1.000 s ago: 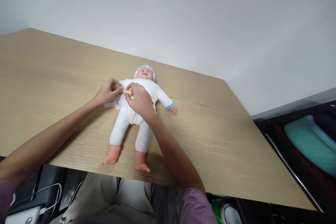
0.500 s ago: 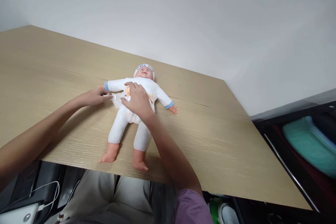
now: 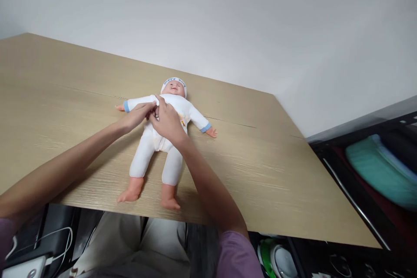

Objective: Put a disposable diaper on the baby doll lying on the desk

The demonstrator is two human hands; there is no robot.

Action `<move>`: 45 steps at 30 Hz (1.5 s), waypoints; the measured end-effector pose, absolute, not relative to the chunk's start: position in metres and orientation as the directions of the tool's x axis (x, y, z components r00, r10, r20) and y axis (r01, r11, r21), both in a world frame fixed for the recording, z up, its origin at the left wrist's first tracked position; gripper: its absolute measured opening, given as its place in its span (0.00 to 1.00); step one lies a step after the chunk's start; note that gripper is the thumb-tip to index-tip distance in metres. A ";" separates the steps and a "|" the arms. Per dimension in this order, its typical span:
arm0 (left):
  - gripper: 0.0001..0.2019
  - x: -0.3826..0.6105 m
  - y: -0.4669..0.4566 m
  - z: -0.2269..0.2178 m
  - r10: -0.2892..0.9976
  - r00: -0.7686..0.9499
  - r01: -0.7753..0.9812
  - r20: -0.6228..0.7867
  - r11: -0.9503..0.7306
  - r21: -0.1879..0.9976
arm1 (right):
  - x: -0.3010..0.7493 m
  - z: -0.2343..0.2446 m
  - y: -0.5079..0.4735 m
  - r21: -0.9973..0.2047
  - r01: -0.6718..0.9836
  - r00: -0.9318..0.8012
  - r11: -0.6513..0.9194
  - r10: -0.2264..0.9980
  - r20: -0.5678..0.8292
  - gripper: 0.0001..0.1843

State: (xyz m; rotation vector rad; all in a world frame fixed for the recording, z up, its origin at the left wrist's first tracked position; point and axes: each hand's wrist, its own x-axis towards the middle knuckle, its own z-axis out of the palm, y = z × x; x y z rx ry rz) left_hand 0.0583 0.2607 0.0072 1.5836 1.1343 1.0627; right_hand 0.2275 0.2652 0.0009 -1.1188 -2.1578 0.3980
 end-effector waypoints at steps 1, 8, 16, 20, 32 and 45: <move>0.20 0.055 0.262 0.002 0.968 0.200 0.138 0.149 -0.179 0.974 | 0.228 0.001 0.267 -0.556 0.595 -0.406 0.580 0.814 0.415 0.33; 0.22 0.038 0.268 -0.043 0.958 0.126 0.119 0.256 -0.271 0.955 | 0.231 0.004 0.267 -0.638 0.548 -0.371 0.541 0.841 0.394 0.29; 0.15 0.042 0.279 -0.056 0.933 0.098 0.244 0.346 -0.360 0.900 | 0.229 -0.001 0.268 -0.659 0.500 -0.268 0.562 0.824 0.499 0.25; 0.08 0.050 0.257 -0.040 0.894 -0.094 0.411 0.439 -0.366 0.835 | 0.231 0.006 0.260 -0.616 0.507 -0.171 0.603 0.771 0.613 0.21; 0.13 0.050 0.120 -0.011 0.776 0.549 0.573 0.309 -0.619 0.537 | 0.292 0.000 0.103 -0.772 0.433 -0.417 0.465 0.863 0.286 0.08; 0.18 0.052 0.160 -0.034 0.884 0.341 0.725 0.319 -0.463 0.509 | 0.287 -0.029 0.130 -0.400 0.825 -0.279 0.399 0.903 0.326 0.08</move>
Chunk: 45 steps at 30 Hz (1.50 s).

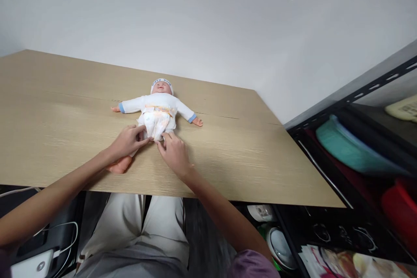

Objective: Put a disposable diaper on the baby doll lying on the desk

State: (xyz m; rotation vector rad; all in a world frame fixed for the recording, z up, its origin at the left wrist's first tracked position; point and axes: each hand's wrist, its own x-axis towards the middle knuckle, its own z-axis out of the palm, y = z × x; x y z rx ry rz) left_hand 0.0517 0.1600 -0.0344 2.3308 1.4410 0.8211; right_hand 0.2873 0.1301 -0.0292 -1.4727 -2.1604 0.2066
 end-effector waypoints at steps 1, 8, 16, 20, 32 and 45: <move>0.18 0.051 0.163 -0.034 0.877 0.357 0.710 0.321 -0.478 0.516 | 0.284 -0.031 0.132 -0.377 0.841 -0.272 0.388 0.905 0.326 0.08; 0.14 0.046 0.182 -0.033 0.809 0.438 0.624 0.391 -0.587 0.516 | 0.277 -0.036 0.147 -0.378 0.831 -0.270 0.408 0.890 0.369 0.07; 0.11 0.047 0.185 -0.030 0.798 0.438 0.527 0.414 -0.601 0.601 | 0.278 -0.038 0.156 -0.483 0.767 -0.261 0.422 0.893 0.366 0.09; 0.13 0.049 0.183 -0.032 0.882 0.344 0.496 0.321 -0.461 0.736 | 0.277 -0.040 0.160 -0.589 0.748 -0.159 0.306 0.944 0.289 0.16; 0.36 0.051 0.190 -0.059 0.992 0.008 0.164 0.125 -0.125 0.979 | 0.288 -0.039 0.155 -0.791 0.562 0.030 0.242 0.950 0.312 0.16; 0.24 0.048 0.185 -0.030 0.973 0.232 0.209 -0.011 -0.039 0.977 | 0.292 -0.036 0.157 -0.684 0.663 -0.113 0.305 0.944 0.311 0.12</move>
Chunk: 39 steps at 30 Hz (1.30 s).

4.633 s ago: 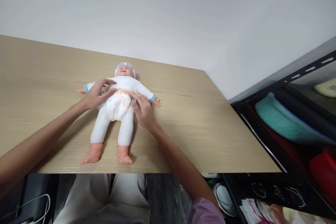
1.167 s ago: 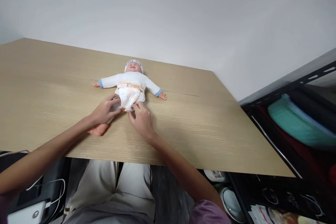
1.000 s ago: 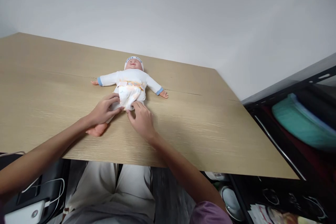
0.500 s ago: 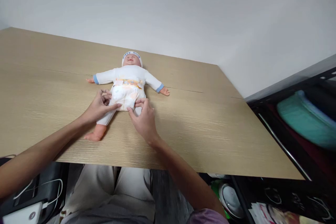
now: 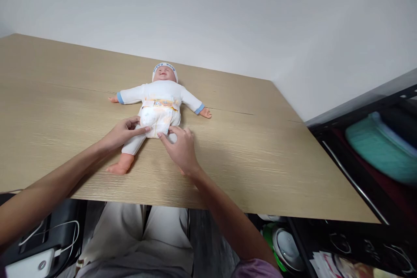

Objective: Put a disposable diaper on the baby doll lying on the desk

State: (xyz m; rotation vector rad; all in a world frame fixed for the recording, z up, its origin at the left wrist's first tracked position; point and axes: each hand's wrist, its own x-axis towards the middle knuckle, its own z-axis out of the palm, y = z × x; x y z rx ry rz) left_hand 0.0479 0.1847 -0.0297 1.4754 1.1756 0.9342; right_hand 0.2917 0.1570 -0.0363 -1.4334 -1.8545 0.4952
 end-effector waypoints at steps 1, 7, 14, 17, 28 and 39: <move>0.25 0.048 0.185 -0.029 0.970 0.241 0.167 -0.033 -0.008 0.986 | 0.292 -0.037 0.158 -0.696 0.653 -0.112 0.299 0.947 0.302 0.13; 0.25 0.049 0.187 -0.036 0.975 0.221 0.098 -0.036 0.014 0.995 | 0.295 -0.038 0.163 -0.790 0.558 -0.081 0.255 0.964 0.253 0.16; 0.23 0.052 0.183 -0.034 0.968 0.233 0.253 0.095 -0.154 0.955 | 0.293 -0.042 0.166 -0.758 0.586 -0.106 0.285 0.955 0.277 0.17; 0.24 0.052 0.184 -0.033 0.965 0.254 0.231 0.071 -0.132 0.964 | 0.293 -0.043 0.168 -0.758 0.585 -0.112 0.289 0.954 0.277 0.19; 0.24 0.053 0.185 -0.033 0.969 0.207 -0.119 -0.138 0.164 0.979 | 0.295 -0.038 0.171 -0.969 0.207 -0.142 0.133 0.984 0.104 0.20; 0.31 0.022 0.194 -0.027 0.986 0.158 -0.013 -0.061 0.064 0.998 | 0.304 -0.042 0.152 -0.699 0.647 -0.029 0.305 0.926 0.378 0.15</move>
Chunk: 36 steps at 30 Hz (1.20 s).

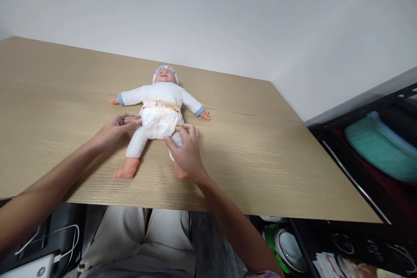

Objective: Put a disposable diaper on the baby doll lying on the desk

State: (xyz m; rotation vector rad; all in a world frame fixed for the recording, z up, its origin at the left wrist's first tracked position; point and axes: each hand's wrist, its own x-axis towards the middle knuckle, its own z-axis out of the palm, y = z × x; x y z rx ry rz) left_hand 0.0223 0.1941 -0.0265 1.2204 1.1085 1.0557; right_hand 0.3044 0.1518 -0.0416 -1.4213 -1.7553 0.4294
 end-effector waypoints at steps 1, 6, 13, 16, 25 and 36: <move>0.31 0.014 0.196 -0.023 0.989 0.143 0.060 -0.027 0.018 0.998 | 0.309 -0.043 0.152 -0.698 0.639 -0.038 0.322 0.920 0.389 0.16; 0.24 -0.023 0.221 -0.010 0.974 0.086 0.630 0.211 -0.217 0.746 | 0.348 -0.047 0.173 -0.762 0.582 -0.042 0.285 0.946 0.321 0.24; 0.34 -0.002 0.290 -0.020 0.963 0.087 0.932 0.255 -0.169 0.321 | 0.377 -0.062 0.274 -0.363 0.852 -0.112 0.377 0.809 0.578 0.34; 0.30 0.018 0.313 -0.019 0.970 0.062 0.964 0.235 -0.119 0.237 | 0.364 -0.062 0.311 -0.328 0.882 -0.154 0.338 0.865 0.477 0.32; 0.27 0.033 0.219 0.030 0.978 -0.021 0.964 0.210 -0.036 0.262 | 0.366 -0.015 0.274 -0.370 0.869 -0.131 0.328 0.874 0.468 0.22; 0.25 0.013 -0.185 -0.090 0.945 0.283 0.727 0.165 -0.323 0.606 | 0.400 0.033 -0.013 -0.285 0.703 -0.543 0.651 0.751 0.377 0.29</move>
